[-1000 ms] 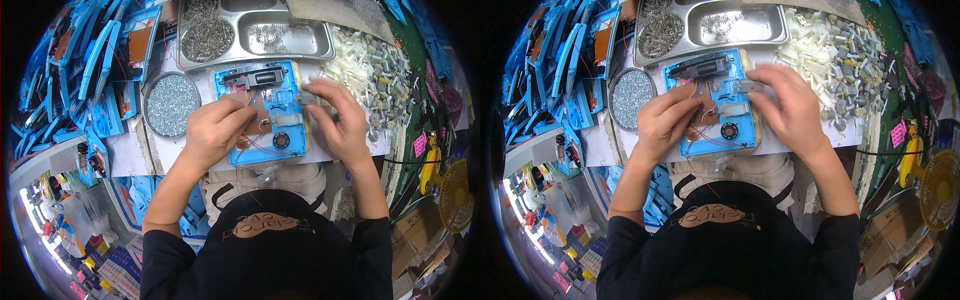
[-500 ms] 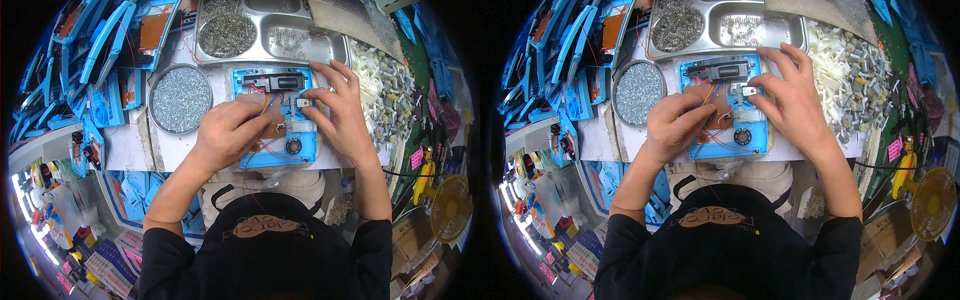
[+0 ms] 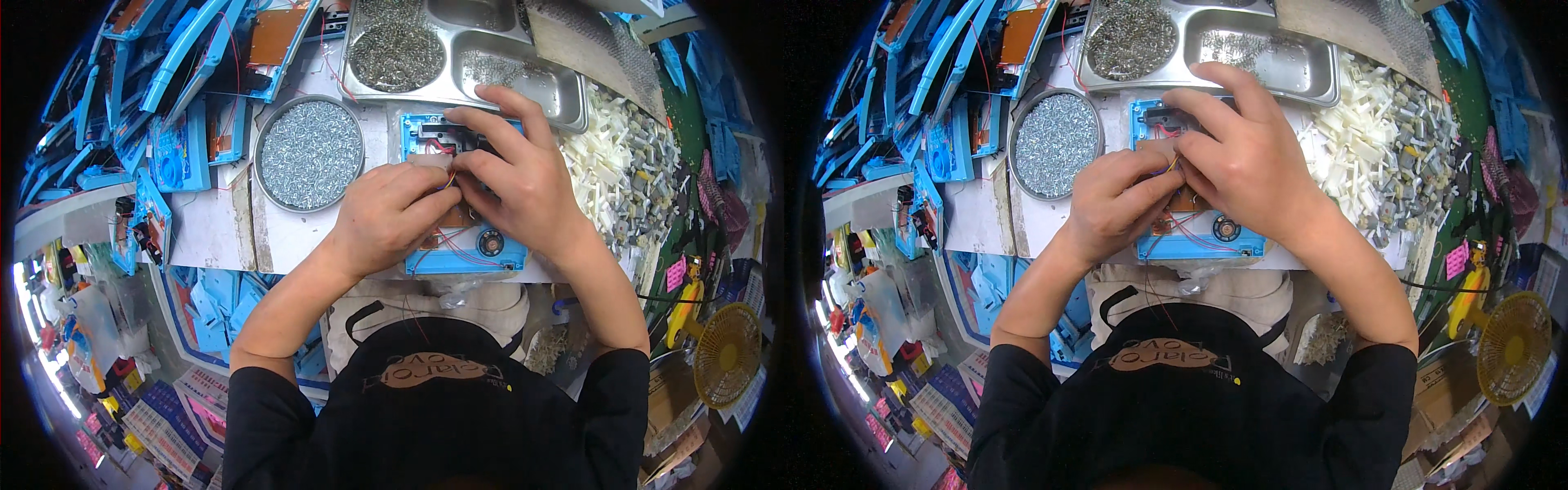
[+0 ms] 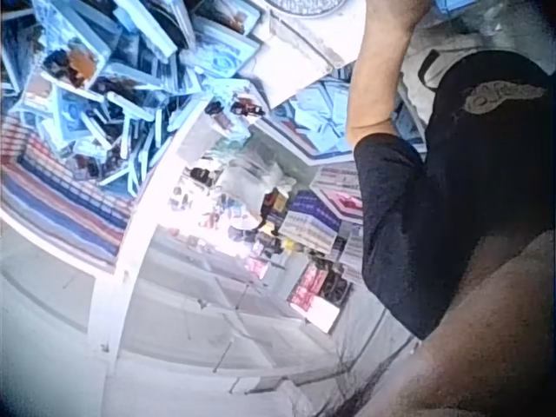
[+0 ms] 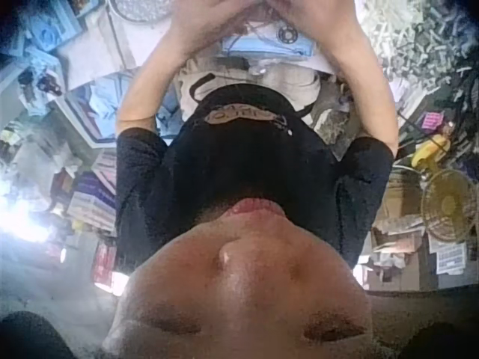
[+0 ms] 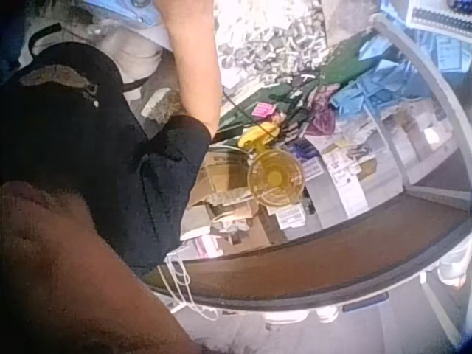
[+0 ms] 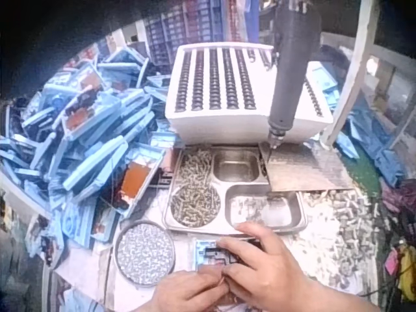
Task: Assembling and soldering components inside a blue plastic electronic device shell.
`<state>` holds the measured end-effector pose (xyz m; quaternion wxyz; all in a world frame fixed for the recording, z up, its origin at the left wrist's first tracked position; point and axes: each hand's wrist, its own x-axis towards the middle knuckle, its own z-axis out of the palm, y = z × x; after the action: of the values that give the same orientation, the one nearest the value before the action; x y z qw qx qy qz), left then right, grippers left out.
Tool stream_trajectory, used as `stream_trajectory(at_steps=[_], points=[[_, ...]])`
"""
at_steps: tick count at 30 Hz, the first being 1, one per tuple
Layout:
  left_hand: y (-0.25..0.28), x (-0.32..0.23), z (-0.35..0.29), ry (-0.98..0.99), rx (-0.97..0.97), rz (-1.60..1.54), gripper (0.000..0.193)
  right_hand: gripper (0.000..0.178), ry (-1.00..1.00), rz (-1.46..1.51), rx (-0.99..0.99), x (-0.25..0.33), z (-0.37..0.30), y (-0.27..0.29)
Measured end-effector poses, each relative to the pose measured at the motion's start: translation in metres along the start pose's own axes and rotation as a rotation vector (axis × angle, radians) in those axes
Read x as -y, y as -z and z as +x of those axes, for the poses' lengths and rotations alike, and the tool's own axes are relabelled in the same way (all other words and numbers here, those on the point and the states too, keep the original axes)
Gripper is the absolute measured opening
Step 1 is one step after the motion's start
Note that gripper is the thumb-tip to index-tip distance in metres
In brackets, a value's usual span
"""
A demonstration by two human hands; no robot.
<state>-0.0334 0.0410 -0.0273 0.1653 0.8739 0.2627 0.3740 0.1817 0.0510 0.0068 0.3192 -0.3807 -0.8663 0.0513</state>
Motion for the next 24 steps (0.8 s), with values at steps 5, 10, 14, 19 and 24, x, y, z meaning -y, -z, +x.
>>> stream_trajectory(at_steps=[5,10,14,19,24], points=[[0.004,-0.001,0.0,0.017,0.039,0.018,0.032,0.02,0.091,-0.018,-0.004,-0.004,0.0,0.0],[0.009,-0.011,-0.002,0.163,-0.032,-0.06,0.033,0.021,-0.041,-0.098,-0.092,-0.005,-0.016,0.004],[0.008,-0.031,0.019,0.28,-0.187,-0.209,0.035,0.02,-0.229,0.003,-0.156,-0.005,-0.031,0.005],[-0.018,-0.017,0.057,0.15,-0.004,0.066,0.029,0.018,-0.398,0.191,-0.258,-0.008,-0.044,0.005],[-0.028,-0.004,0.059,0.1,-0.047,0.065,0.015,0.019,-0.386,0.208,-0.288,-0.009,-0.047,0.009]])
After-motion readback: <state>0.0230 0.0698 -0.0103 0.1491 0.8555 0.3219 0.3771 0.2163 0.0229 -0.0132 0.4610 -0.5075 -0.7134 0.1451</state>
